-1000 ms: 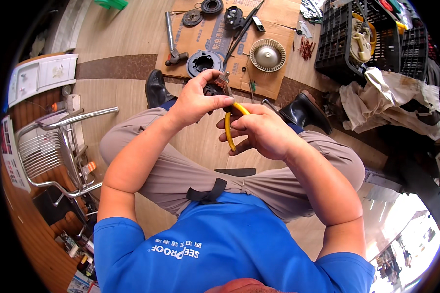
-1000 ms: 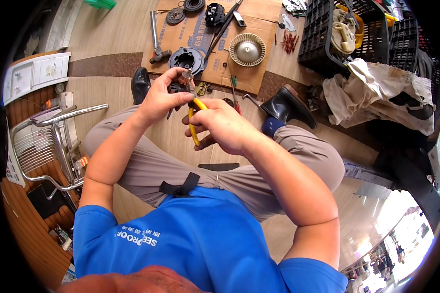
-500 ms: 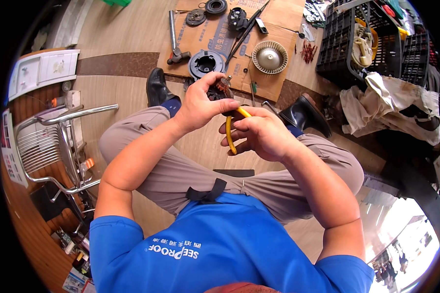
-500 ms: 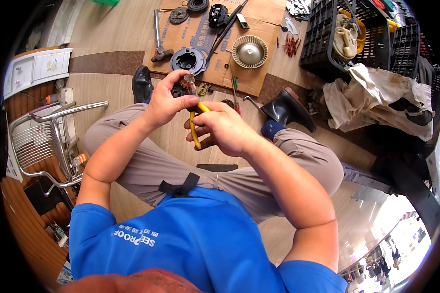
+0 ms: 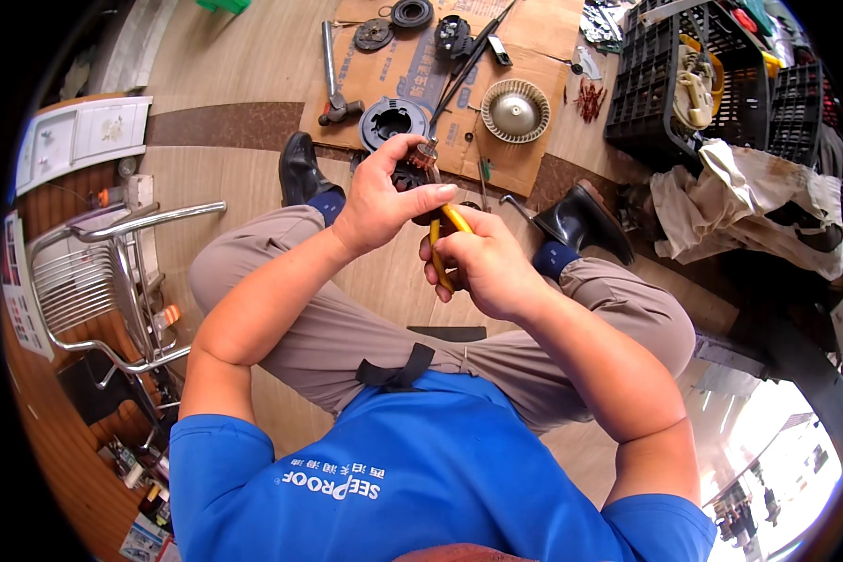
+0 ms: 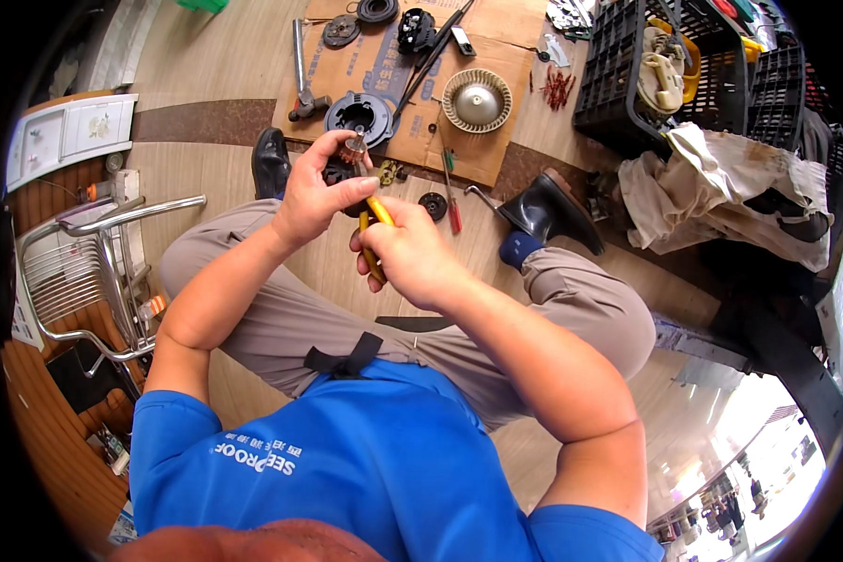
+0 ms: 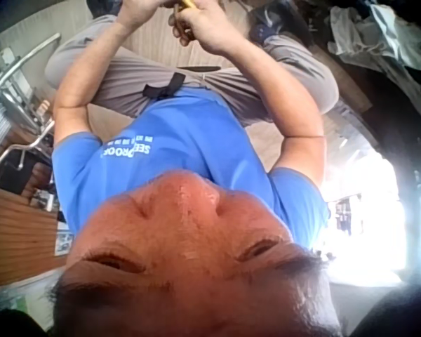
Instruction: The person works on a motor component with pliers, handling individual wires and internal parts while sitting on the floor.
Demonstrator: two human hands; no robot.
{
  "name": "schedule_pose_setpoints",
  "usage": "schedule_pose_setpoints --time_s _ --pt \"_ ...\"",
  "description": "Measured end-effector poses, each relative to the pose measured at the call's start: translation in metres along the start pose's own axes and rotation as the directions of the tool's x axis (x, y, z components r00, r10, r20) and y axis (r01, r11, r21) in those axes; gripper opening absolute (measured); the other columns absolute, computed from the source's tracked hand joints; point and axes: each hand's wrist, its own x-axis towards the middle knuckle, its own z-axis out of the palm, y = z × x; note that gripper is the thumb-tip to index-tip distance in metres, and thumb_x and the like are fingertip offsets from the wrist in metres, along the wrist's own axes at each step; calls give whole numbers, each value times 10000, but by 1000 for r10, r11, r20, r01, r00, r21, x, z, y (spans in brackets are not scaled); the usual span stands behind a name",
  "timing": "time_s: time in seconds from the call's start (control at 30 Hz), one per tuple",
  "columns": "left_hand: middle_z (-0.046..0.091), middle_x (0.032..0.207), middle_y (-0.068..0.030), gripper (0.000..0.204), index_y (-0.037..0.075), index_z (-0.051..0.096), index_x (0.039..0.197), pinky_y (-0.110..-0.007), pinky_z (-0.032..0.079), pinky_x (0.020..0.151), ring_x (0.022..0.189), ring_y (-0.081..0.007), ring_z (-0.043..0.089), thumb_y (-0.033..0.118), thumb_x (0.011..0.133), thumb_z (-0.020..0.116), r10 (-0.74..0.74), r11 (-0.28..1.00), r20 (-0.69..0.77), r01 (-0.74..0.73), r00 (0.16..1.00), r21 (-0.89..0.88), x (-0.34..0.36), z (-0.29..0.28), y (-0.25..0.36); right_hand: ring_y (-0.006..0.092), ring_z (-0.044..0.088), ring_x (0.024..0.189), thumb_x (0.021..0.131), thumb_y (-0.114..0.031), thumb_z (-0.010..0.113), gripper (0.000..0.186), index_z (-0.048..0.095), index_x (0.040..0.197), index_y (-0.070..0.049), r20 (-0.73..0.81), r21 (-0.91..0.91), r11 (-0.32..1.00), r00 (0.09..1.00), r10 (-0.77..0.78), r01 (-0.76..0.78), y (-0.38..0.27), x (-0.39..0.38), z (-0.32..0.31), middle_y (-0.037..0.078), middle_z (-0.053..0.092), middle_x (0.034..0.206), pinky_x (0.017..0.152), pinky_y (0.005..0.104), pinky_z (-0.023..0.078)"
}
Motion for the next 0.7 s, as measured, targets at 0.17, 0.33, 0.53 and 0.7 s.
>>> schedule_pose_setpoints --time_s 0.17,0.33,0.53,0.7 --pt "620 984 -48 359 17 525 1199 -251 482 822 895 -102 577 250 948 633 15 991 2 -15 1000 136 7 -3 -7 182 617 672 847 -25 472 232 536 1063 27 -27 -141 990 1000 -15 11 -10 3 4 111 596 860 516 325 525" --pt "633 962 -100 522 17 555 1109 -288 495 799 870 -151 600 454 1060 274 -183 862 33 177 983 -475 14 -1 -18 217 653 901 846 -62 509 216 579 1031 24 4 -24 997 997 73 -73 -25 1 3 104 622 965 659 369 559" --pt "634 962 -103 543 18 556 1098 -289 495 802 864 -154 598 480 1053 274 -177 872 42 176 983 -456 15 0 -16 250 667 944 827 -46 482 288 548 1097 29 69 -16 992 990 124 -123 -30 -2 -5 127 623 1018 728 400 580" --pt "635 959 -97 559 5 556 1118 -277 495 794 850 -143 601 486 1052 280 -197 934 55 205 979 -292 12 -4 -16 263 678 940 843 -61 498 292 549 1119 21 53 -36 988 987 151 -150 -37 -8 -11 136 631 1027 711 400 581"
